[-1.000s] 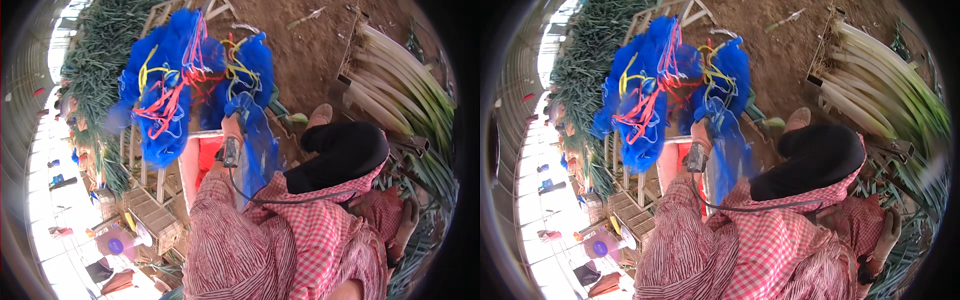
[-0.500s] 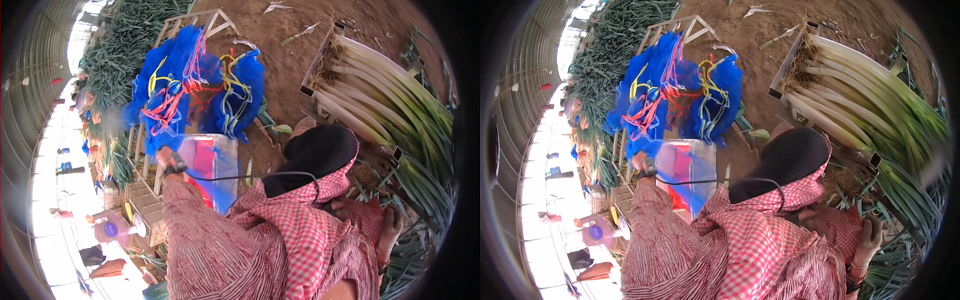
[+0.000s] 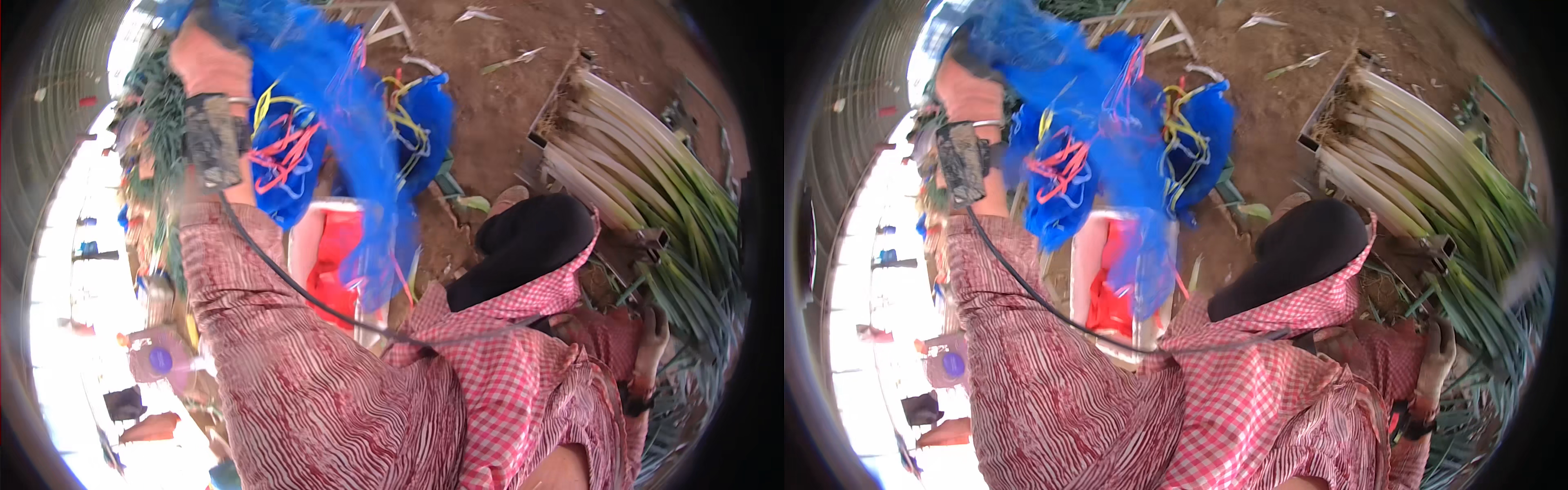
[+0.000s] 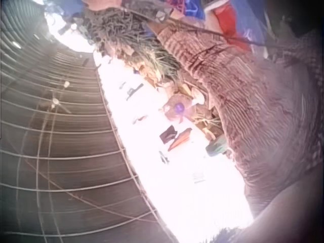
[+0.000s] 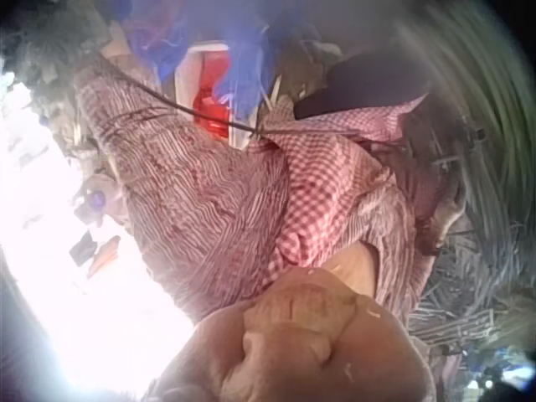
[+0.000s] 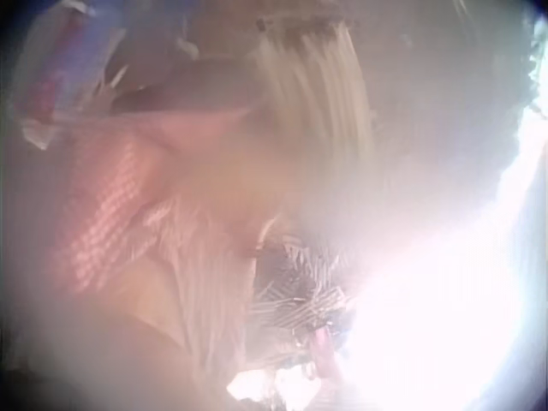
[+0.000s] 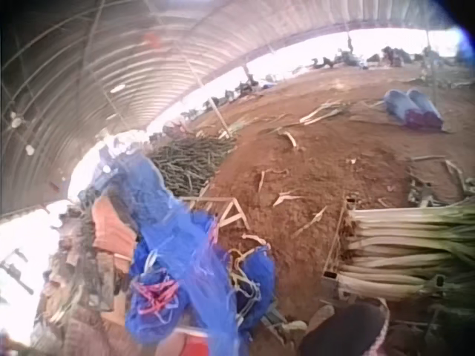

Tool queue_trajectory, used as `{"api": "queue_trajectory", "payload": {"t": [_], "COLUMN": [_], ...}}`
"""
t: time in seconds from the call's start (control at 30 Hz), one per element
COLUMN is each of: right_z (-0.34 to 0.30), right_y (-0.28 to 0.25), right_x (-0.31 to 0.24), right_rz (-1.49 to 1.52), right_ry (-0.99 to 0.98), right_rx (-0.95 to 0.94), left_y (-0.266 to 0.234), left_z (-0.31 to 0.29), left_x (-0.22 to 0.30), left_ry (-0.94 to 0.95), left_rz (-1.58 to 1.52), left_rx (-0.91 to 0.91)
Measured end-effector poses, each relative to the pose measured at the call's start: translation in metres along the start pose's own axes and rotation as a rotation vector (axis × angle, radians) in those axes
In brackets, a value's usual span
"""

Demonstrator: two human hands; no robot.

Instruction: Trimming roots and sorting scallions into a metal frame for bundling.

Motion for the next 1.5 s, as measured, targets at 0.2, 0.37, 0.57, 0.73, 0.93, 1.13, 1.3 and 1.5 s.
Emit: {"api": "queue_trajectory", "payload": {"t": [0.2,0.37,0.57,0.73,0.93,1.13,1.3,1.5], "right_z": [0.069,0.092,0.144,0.223,0.191,0.164,0.092,0.076], "right_y": [-0.005,0.047,0.062,0.129,0.093,0.049,0.127,0.075], "right_x": [-0.014,-0.158,-0.240,-0.222,-0.219,-0.263,-0.275,-0.224], "right_rz": [0.312,0.123,-0.245,0.734,0.888,0.477,0.839,0.964], "right_ry": [-0.091,-0.559,-0.694,-0.591,-0.709,-0.947,-0.821,-0.617], "right_rx": [0.027,0.037,0.354,-0.355,-0.217,-0.005,-0.674,-0.640], "left_y": [-0.007,-0.060,-0.135,-0.123,-0.046,0.063,0.212,0.181], "left_z": [0.025,-0.002,-0.013,-0.040,-0.064,-0.134,-0.241,-0.262], "left_x": [0.107,0.214,0.262,0.264,0.260,0.366,0.414,0.503], "left_ry": [0.057,0.015,0.104,0.040,-0.418,-0.294,-0.441,-0.410], "left_rz": [-0.674,-1.870,-2.418,-2.620,-2.474,-2.350,-2.156,-2.172], "left_rx": [-0.071,-0.375,-0.501,-0.493,-0.197,-0.621,-0.902,-1.057]}}
Point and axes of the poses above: each hand's wrist, its own z-axis towards the middle knuckle, its own y-axis out of the palm, x = y × z, the point moved 10 cm from there along z, towards the middle knuckle, and after that the axes turned 8 degrees about -z, right-handed, at the moved point
